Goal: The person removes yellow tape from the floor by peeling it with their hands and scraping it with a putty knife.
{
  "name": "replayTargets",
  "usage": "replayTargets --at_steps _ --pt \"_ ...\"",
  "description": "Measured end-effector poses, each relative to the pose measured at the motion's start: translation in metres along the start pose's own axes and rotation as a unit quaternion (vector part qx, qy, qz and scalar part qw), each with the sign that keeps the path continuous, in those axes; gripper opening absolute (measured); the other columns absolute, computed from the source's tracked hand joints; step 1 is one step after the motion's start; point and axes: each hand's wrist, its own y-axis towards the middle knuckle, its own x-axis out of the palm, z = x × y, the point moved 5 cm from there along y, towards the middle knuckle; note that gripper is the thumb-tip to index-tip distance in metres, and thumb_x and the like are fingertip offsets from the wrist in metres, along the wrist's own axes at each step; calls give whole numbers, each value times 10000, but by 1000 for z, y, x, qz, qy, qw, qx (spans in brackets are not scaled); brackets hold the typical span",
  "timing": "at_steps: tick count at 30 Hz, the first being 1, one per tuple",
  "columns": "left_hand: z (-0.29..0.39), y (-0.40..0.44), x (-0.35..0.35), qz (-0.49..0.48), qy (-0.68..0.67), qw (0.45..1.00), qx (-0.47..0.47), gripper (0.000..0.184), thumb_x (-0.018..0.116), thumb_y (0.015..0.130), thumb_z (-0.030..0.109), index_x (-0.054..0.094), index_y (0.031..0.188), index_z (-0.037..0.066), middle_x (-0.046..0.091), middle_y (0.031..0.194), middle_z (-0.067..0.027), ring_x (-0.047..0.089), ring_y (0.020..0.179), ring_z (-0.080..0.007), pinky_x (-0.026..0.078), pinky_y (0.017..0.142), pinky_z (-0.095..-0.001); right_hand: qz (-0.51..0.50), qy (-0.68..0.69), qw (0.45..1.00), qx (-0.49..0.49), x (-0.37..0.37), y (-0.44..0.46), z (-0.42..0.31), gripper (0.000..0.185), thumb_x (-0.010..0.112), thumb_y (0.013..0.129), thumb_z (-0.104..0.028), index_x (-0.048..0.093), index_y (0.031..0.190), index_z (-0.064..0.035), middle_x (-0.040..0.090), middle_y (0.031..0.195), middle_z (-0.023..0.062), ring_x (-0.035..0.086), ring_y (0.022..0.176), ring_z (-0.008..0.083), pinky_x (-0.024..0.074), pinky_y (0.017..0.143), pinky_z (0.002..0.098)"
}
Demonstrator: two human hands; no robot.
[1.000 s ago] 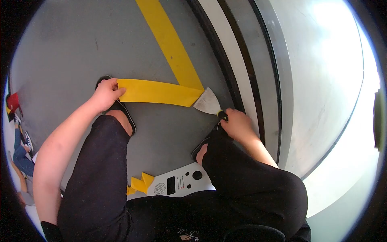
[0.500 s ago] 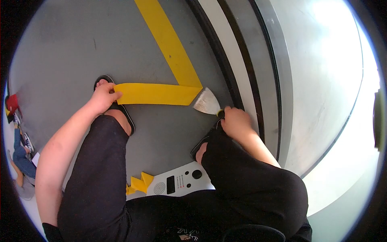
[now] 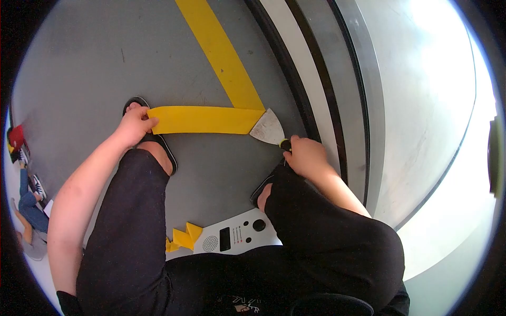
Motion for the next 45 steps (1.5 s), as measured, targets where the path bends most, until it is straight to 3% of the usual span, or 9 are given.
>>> replayTargets --at_steps 3,9,12,15,20,29,34,41,45 --pt "-3 1 1 3 3 1000 3 178 639 857 123 610 918 -42 606 750 -66 589 667 -140 470 621 -286 -116 -56 992 14 25 3 16 334 661 811 -303 612 967 -11 680 899 192 663 867 370 527 739 481" --pt "-2 -3 2 1 -6 1000 7 183 640 859 126 609 923 -43 600 742 -66 583 656 -137 468 615 -287 15 37 999 9 13 -3 4 315 663 808 -313 655 921 -19 688 913 190 673 873 364 537 735 474" --pt "-5 -1 2 6 -10 1000 9 178 639 861 126 605 913 -41 597 738 -60 575 651 -133 466 613 -288 -113 -20 993 -3 32 -2 13 321 651 817 -319 638 919 -15 680 897 202 669 862 372 533 745 479" --pt "-5 1 2 -2 -7 1000 7 169 634 867 127 601 901 -35 594 741 -51 566 652 -129 465 617 -291 11 81 997 -13 24 2 5 339 638 826 -333 633 931 -10 680 915 201 666 872 376 529 762 485" --pt "-2 -3 3 -22 -34 999 5 171 621 880 136 592 923 -27 597 776 -41 563 677 -122 463 621 -286 -61 58 996 8 47 -1 14 405 658 821 -386 651 938 2 667 926 225 648 879 386 516 756 464" --pt "62 -25 1 -35 -214 976 -19 304 489 964 191 484 1224 34 626 1028 -74 618 763 -113 502 616 -250 -137 273 952 26 82 6 8 501 655 823 -463 667 874 35 668 830 211 659 794 325 496 700 405" --pt "126 -33 16 -89 -167 970 156 301 477 952 101 448 1245 41 615 1069 -71 617 743 -105 499 606 -237 -300 531 792 21 107 -9 -18 411 652 837 -366 644 894 40 615 728 79 596 693 204 471 647 355" --pt "190 -99 58 -210 -83 944 241 88 576 895 62 587 966 12 646 811 -57 629 756 -103 500 672 -271 -304 440 843 -54 140 1 -11 301 653 834 -247 643 1001 3 661 899 84 607 831 157 468 745 292" --pt "196 -133 83 -230 -43 906 352 116 583 842 73 599 934 3 635 855 -183 644 825 -344 516 740 -404 -228 482 829 -171 158 8 -15 424 641 833 -329 642 1101 0 681 1043 177 641 995 252 484 854 346"
